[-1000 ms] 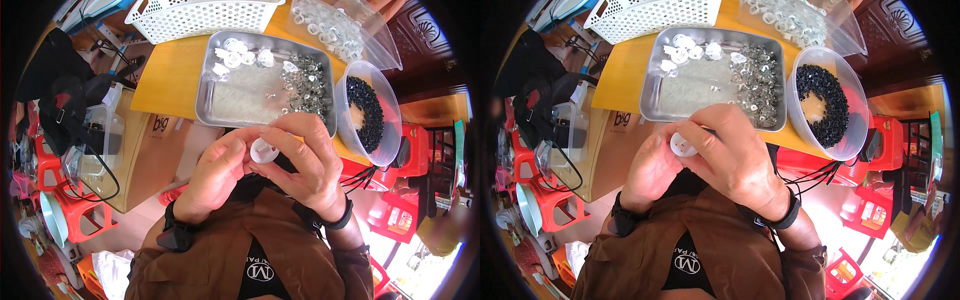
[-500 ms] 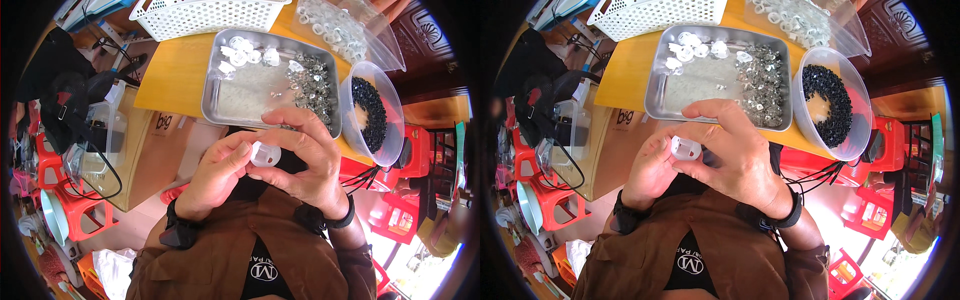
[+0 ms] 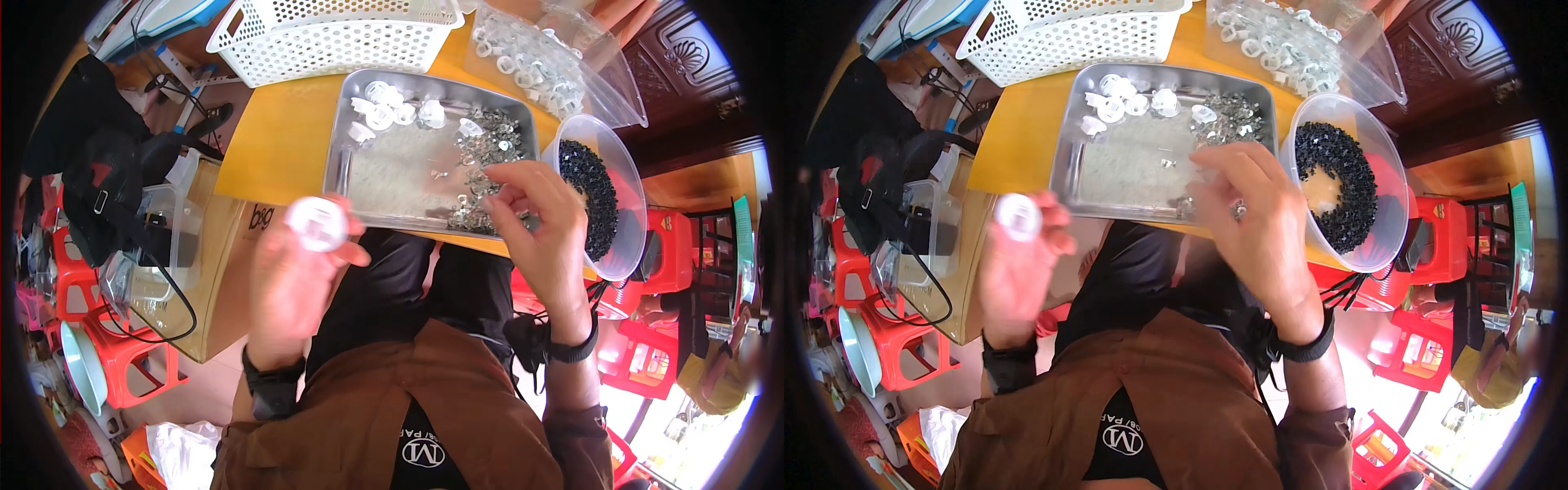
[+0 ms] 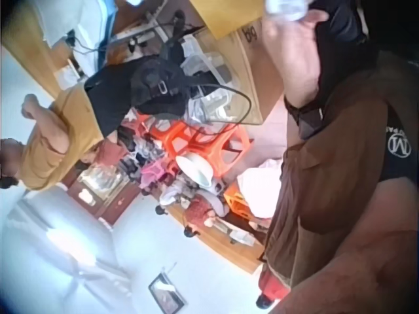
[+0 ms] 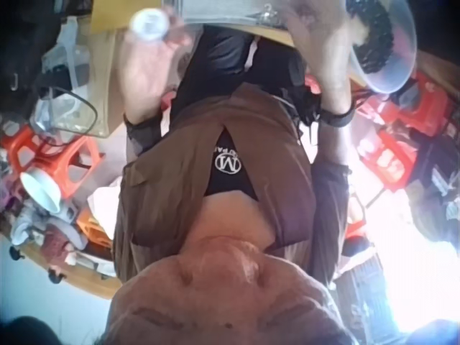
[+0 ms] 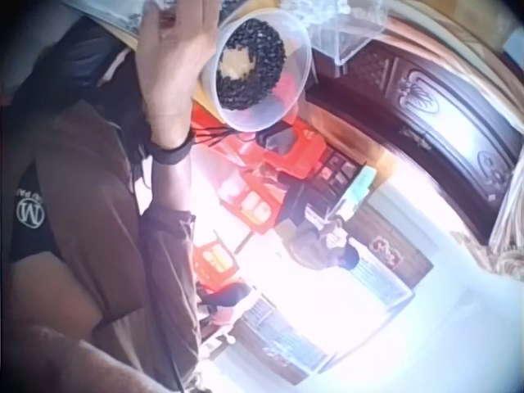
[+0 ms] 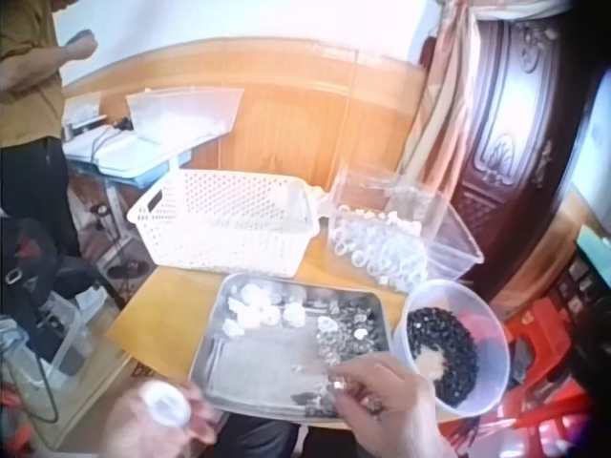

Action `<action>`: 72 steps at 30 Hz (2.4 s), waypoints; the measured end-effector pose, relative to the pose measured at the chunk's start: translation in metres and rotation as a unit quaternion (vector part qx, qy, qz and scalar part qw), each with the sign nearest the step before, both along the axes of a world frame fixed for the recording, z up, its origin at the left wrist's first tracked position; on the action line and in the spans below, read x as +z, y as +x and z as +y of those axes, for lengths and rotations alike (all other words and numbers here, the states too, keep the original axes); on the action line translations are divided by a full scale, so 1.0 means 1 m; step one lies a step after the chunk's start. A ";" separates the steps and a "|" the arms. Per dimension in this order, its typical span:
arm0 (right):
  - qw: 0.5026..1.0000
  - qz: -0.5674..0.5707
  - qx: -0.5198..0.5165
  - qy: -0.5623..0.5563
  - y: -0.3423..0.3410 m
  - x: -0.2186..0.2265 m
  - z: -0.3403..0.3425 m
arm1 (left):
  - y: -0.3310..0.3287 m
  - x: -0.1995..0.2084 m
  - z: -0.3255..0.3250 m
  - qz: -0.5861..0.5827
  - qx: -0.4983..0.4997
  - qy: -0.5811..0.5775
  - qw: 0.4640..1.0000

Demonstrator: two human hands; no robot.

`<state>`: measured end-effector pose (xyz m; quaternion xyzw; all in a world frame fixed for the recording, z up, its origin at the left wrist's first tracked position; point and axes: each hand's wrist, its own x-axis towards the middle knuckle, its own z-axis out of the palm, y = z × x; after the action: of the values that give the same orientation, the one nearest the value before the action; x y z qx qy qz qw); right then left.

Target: Assembling small plastic components by inserting small black pins into white plastic pieces.

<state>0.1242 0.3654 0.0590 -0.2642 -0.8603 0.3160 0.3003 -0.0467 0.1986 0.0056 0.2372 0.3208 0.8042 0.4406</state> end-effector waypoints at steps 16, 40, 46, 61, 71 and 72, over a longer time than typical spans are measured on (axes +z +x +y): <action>0.978 -0.145 0.027 0.148 -0.036 -0.067 0.041 | 0.011 0.004 0.003 -0.044 -0.091 -0.112 0.989; 0.984 0.156 0.042 -0.075 0.015 -0.004 -0.028 | 0.041 0.011 0.023 -0.028 -0.164 -0.117 0.979; 0.982 0.170 0.046 -0.069 0.026 -0.009 -0.025 | 0.049 0.014 0.027 0.007 -0.150 -0.106 0.983; 0.983 0.178 0.046 -0.009 0.021 -0.012 -0.036 | 0.053 0.015 0.026 -0.009 -0.151 -0.100 0.983; 0.991 0.124 0.038 0.032 0.023 -0.006 -0.041 | 0.048 0.018 0.024 0.170 -0.135 -0.090 0.972; 0.991 0.123 0.038 0.031 0.023 -0.006 -0.042 | 0.049 0.017 0.025 0.162 -0.130 -0.089 0.974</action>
<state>0.1472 0.3237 0.0525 -0.1806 -0.8357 0.3304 0.3998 0.0027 0.2235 0.0228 0.3633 0.4248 0.6592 0.5031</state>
